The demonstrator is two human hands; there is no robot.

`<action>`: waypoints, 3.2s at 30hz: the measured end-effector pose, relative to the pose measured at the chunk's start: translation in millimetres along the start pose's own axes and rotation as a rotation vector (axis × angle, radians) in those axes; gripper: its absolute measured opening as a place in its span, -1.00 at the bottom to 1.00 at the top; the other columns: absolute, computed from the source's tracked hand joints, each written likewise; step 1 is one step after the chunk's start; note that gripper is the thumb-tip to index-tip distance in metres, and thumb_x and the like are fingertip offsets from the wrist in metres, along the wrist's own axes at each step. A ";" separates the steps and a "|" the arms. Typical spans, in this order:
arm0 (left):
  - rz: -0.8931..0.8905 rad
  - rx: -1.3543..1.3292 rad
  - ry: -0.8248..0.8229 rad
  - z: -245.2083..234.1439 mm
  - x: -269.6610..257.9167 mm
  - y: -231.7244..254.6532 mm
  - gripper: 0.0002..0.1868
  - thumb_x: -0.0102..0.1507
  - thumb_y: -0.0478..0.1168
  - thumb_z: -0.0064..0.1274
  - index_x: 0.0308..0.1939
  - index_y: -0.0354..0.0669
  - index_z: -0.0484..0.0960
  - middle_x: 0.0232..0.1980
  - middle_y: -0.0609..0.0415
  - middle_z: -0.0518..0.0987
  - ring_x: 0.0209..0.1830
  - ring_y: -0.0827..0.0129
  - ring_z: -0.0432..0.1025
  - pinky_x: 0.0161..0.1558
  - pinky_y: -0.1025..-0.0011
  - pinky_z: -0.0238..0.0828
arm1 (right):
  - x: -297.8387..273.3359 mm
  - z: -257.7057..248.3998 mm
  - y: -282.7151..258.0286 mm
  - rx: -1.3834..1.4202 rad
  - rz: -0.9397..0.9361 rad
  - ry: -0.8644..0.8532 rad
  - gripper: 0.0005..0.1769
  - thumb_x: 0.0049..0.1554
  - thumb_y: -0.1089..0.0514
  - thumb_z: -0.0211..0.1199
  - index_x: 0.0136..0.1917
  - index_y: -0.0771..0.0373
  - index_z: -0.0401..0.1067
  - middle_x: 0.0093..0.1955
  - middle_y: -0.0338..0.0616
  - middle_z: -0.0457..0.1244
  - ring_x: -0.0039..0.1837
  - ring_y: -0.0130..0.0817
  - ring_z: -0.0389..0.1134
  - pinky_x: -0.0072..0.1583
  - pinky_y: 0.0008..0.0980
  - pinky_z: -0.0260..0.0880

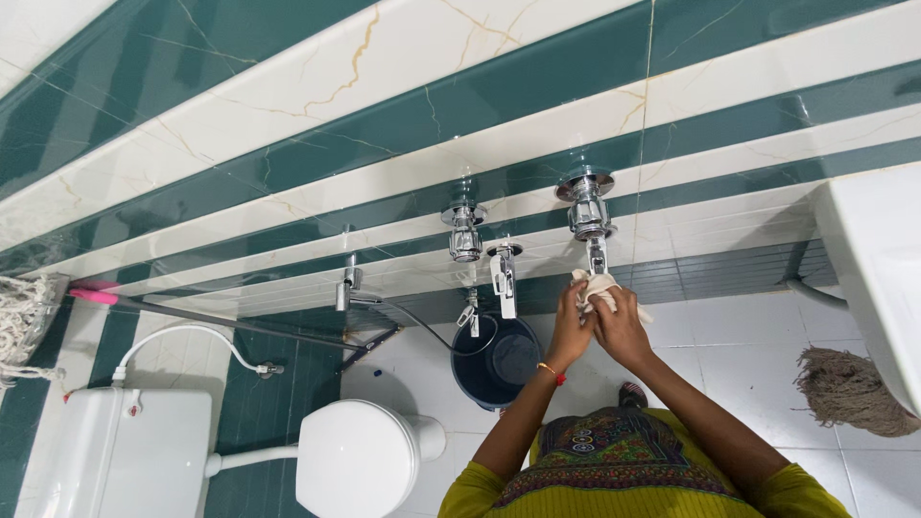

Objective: The person wipes several faucets, the bidet sprayer, and the sink using a cloth by hand.

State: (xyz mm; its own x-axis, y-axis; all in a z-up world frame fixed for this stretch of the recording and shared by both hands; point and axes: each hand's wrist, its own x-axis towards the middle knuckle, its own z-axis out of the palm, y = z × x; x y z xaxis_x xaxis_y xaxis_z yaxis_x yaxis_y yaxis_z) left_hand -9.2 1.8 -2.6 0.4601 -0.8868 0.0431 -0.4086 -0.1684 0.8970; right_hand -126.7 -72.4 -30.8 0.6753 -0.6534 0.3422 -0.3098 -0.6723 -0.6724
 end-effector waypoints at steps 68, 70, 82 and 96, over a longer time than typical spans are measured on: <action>-0.526 -0.482 -0.101 9.0 116.0 -15.7 -0.63 0.42 -0.16 -0.15 0.25 -0.22 0.50 0.10 -0.12 0.62 0.05 0.13 0.52 0.10 0.15 0.46 | 42.9 -4.9 21.9 1.415 1.283 -0.132 -0.26 0.30 -0.37 -0.40 0.63 -0.05 -0.17 0.54 0.10 -0.04 0.39 0.03 0.19 0.21 0.17 0.41; -0.557 -1.000 -0.291 12.2 116.1 -28.1 -0.67 0.46 -0.17 -0.19 0.22 -0.21 0.52 0.06 0.00 0.63 -0.05 0.26 0.51 0.06 0.20 0.46 | 55.4 5.0 31.9 1.447 1.284 -0.070 -0.27 0.29 -0.40 -0.37 0.56 0.00 -0.06 0.46 0.03 0.06 0.32 -0.01 0.26 0.16 0.12 0.44; -0.254 -0.573 -0.073 28.8 97.6 -79.3 -0.23 0.34 -0.33 -0.04 0.63 -0.05 0.07 0.40 -0.09 0.34 0.20 0.27 0.36 0.16 0.34 0.30 | 133.3 -26.0 78.7 0.564 0.797 0.173 -0.68 0.02 0.20 0.45 0.01 0.22 0.42 -0.06 -0.17 0.36 -0.07 -0.41 0.41 -0.02 -0.38 0.46; -0.127 -0.085 -0.061 46.2 83.1 -55.7 -0.13 0.38 -0.12 -0.19 0.66 -0.04 -0.32 0.52 -0.26 0.27 0.36 -0.13 0.37 0.23 0.22 0.35 | 116.0 14.2 54.1 0.415 0.405 0.639 -0.67 0.21 0.34 0.25 0.25 0.31 0.39 0.22 0.04 0.29 0.28 -0.08 0.34 0.32 -0.21 0.31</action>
State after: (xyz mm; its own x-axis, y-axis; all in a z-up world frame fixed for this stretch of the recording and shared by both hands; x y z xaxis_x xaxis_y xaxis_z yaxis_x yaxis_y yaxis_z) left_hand 15.4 -82.4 -69.3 0.4539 -0.8857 -0.0975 -0.2807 -0.2460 0.9277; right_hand -55.6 -179.6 -36.8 0.0213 -0.9695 0.2443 -0.0915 -0.2453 -0.9651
